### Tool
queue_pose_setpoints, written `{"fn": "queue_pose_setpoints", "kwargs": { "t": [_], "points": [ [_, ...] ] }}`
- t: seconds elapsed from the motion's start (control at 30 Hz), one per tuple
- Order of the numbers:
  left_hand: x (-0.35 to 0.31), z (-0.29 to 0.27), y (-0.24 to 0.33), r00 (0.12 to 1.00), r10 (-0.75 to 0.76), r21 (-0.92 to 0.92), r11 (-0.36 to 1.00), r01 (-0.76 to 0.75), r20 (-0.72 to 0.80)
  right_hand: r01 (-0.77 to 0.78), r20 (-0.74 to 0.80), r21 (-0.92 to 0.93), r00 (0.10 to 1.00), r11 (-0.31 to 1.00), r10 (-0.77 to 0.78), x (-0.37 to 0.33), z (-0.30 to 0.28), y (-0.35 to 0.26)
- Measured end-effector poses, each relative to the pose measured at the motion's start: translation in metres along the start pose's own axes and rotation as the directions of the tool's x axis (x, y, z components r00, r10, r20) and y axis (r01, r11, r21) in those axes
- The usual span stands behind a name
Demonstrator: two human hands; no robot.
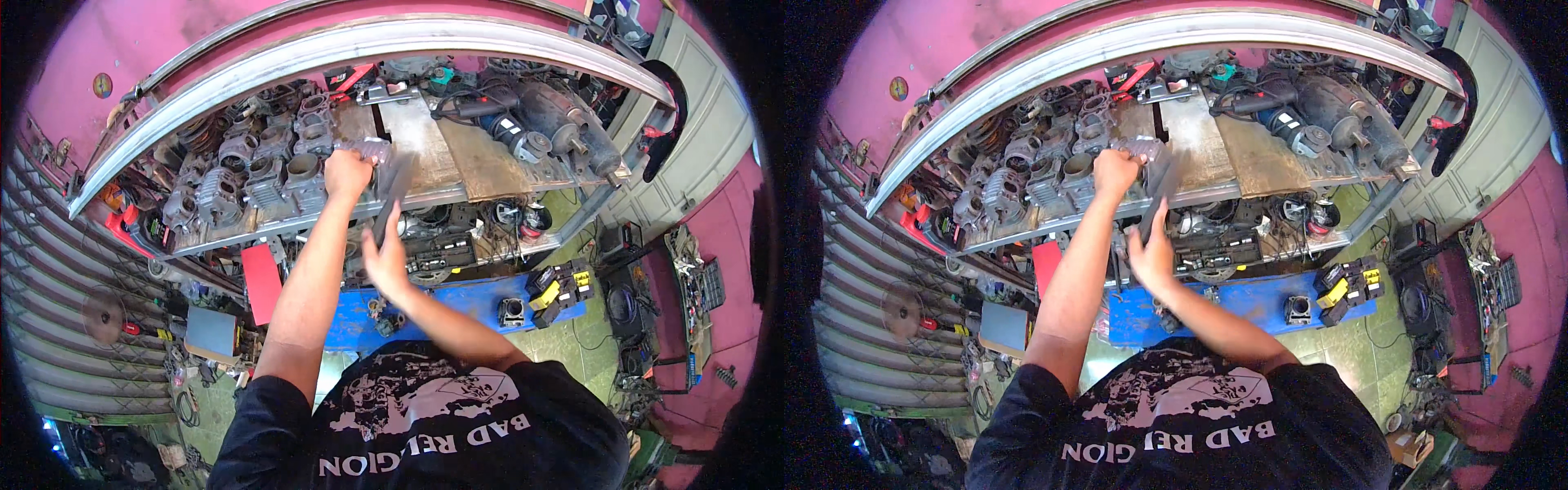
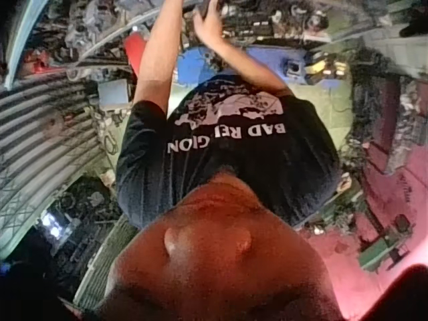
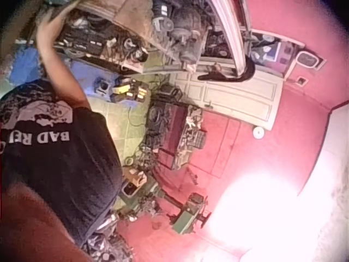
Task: The person picks up various metal engine components, such as cylinder heads and casings, from a blue workbench. They place each item onto a metal shelf above, arranging them in a row among other similar parts. The person handles the objects one at a time, rotating them to fit them into the available space on the shelf.
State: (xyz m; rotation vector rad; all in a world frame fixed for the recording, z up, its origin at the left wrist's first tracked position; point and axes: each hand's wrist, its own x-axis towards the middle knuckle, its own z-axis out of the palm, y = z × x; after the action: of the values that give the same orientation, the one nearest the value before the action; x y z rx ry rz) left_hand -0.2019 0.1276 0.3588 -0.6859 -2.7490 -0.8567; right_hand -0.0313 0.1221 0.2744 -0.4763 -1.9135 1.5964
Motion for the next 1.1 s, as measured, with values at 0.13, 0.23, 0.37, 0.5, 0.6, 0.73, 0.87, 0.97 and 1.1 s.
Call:
{"fn": "queue_pose_setpoints", "kwargs": {
  "t": [0.13,0.23,0.37,0.5,0.6,0.73,0.87,0.97,1.1],
  "points": [
    [-0.001,0.012,0.009,0.993,-0.039,-0.094,0.995,0.028,-0.109,0.109,-0.039,-0.153,0.992,0.982,-0.116,0.097,-0.026,0.008],
    [0.000,0.025,0.019,0.983,-0.092,-0.165,0.984,0.065,-0.159,0.137,0.014,-0.216,0.990,0.967,-0.137,0.157,-0.054,0.036],
    [0.001,0.026,0.000,0.969,-0.218,-0.306,0.936,0.175,-0.115,0.045,0.095,-0.270,0.995,0.962,-0.020,0.130,-0.050,0.014],
    [0.007,0.017,0.016,0.963,-0.252,-0.357,0.912,0.203,-0.096,-0.145,0.097,-0.031,0.984,0.989,0.147,0.066,-0.046,0.015],
    [0.032,0.010,0.021,0.962,-0.273,-0.282,0.925,0.254,-0.029,-0.116,0.108,0.018,0.988,0.993,0.114,0.057,-0.052,0.023],
    [0.091,0.036,-0.023,0.950,-0.310,-0.392,0.879,0.269,-0.044,-0.074,0.107,0.028,0.992,0.997,0.071,0.065,-0.060,0.014],
    [0.119,0.031,-0.031,0.890,-0.445,-0.598,0.688,0.411,0.100,-0.166,0.139,0.142,0.979,0.976,0.146,0.058,-0.073,-0.016],
    [0.114,0.046,-0.012,0.864,-0.501,-0.563,0.699,0.441,0.054,0.023,-0.008,0.138,1.000,0.990,-0.022,0.065,-0.077,0.019],
    [0.051,0.059,0.026,0.916,-0.398,-0.562,0.745,0.358,0.057,-0.076,-0.001,0.171,0.997,0.982,0.077,0.060,-0.084,0.009]
  ]
}}
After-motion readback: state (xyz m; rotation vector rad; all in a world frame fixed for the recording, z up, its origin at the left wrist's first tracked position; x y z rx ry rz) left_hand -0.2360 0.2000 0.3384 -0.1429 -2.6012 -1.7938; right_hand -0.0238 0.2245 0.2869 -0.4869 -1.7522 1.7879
